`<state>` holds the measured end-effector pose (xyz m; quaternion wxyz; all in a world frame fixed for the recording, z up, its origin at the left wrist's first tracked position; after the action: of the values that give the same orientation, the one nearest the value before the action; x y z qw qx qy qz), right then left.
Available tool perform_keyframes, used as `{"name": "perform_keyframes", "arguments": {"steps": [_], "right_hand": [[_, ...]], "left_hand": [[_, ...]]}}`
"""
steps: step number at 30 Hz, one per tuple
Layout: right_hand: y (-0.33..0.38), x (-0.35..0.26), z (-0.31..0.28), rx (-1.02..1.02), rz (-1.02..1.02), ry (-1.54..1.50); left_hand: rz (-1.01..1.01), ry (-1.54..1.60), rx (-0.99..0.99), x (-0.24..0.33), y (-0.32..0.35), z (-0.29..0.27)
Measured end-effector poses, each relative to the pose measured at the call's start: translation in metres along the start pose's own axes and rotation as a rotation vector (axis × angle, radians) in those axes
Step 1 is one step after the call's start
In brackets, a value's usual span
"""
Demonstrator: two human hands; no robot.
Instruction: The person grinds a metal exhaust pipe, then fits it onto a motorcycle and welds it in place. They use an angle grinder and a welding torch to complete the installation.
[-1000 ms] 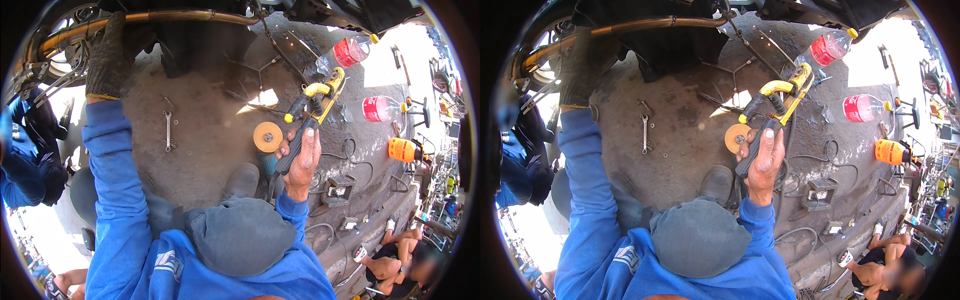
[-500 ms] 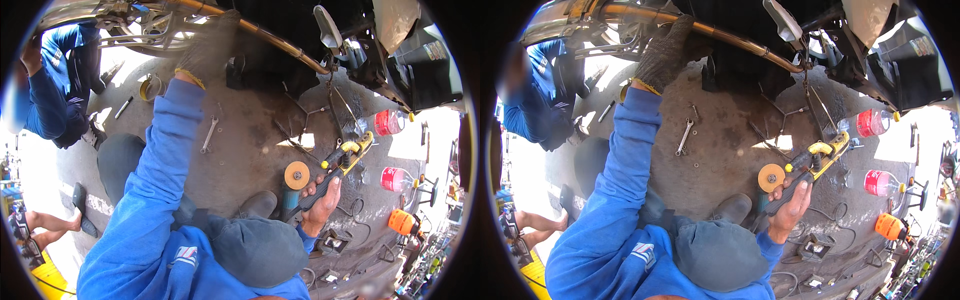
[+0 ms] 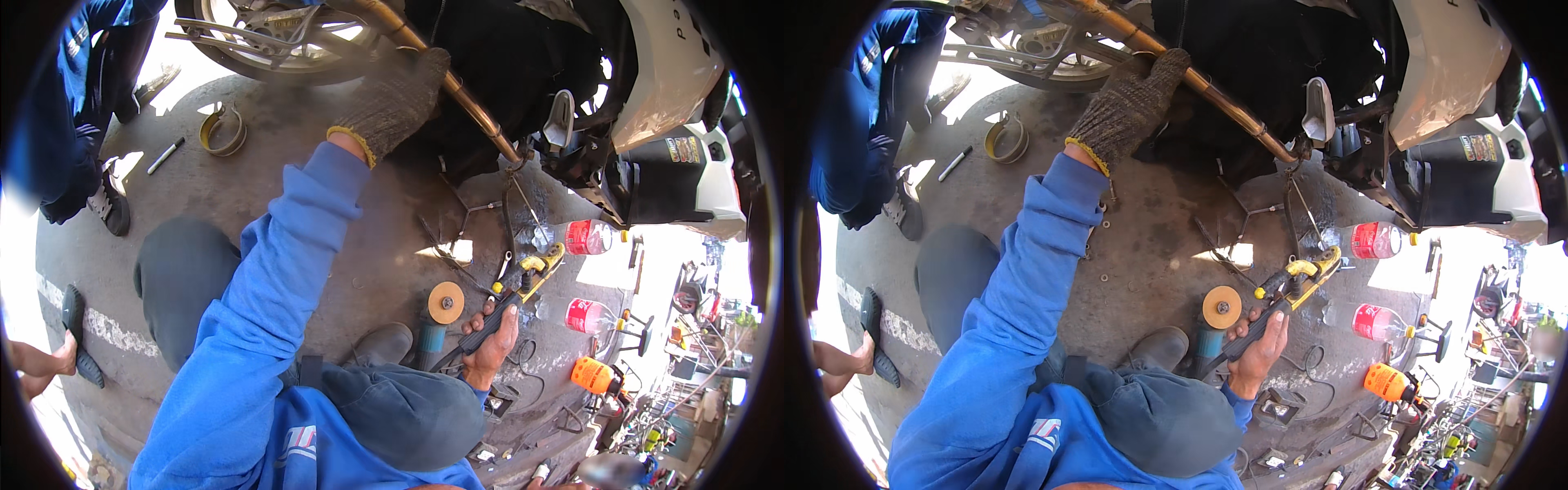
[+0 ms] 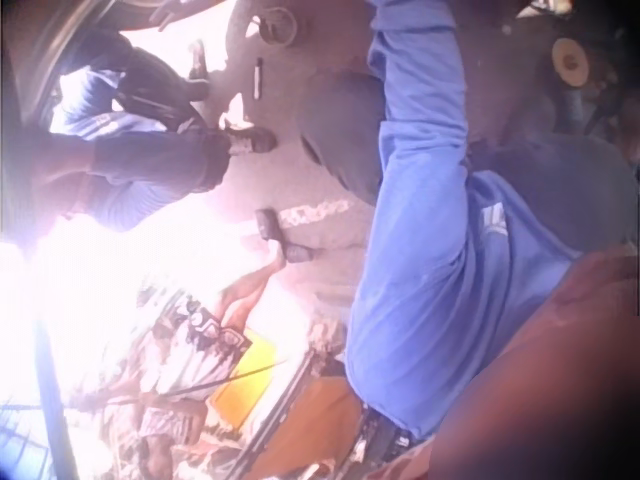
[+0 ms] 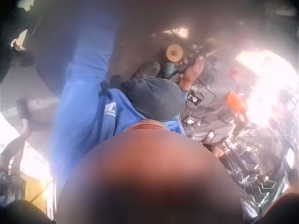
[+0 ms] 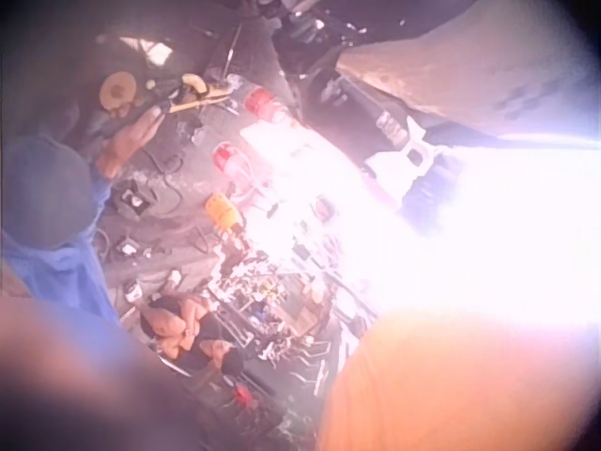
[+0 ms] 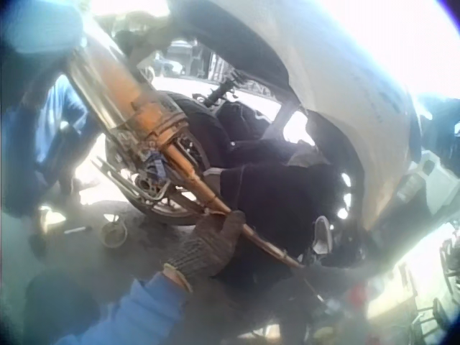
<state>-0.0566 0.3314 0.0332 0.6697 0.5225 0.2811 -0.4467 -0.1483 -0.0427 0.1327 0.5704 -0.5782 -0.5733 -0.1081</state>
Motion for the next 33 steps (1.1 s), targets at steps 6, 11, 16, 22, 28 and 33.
{"name": "perform_keyframes", "arguments": {"steps": [6, 11, 16, 22, 28, 33], "right_hand": [[0.004, -0.004, 0.002, 0.077, 0.003, 0.055], [0.004, -0.002, 0.002, 0.069, 0.011, 0.053], [0.002, -0.002, 0.000, 0.039, -0.043, 0.005], [-0.003, 0.001, 0.003, 0.017, -0.016, -0.034], [0.001, -0.001, 0.000, -0.033, -0.017, -0.093], [0.000, 0.001, -0.001, -0.030, -0.028, -0.142]], "left_hand": [[-0.169, -0.048, 0.061, 0.004, -0.001, -0.005], [0.011, -0.236, -0.014, 0.014, -0.005, -0.007], [-0.406, 0.152, 0.107, 0.008, 0.007, -0.009], [-0.387, 0.280, 0.165, 0.021, 0.004, -0.004], [-0.218, 0.234, 0.220, 0.002, 0.007, -0.002], [0.300, -0.451, -0.022, 0.006, -0.001, -0.017]]}}
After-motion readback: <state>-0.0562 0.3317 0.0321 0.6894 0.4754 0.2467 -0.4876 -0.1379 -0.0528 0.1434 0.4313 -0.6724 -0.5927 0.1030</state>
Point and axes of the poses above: each hand's wrist, its own y-axis away from the middle knuckle, its own z-axis out of the palm, x = y × z, the point moved 6 cm from there along -y, towards the middle knuckle, and after that the axes turned 10 degrees about z, right-handed, at the moved point
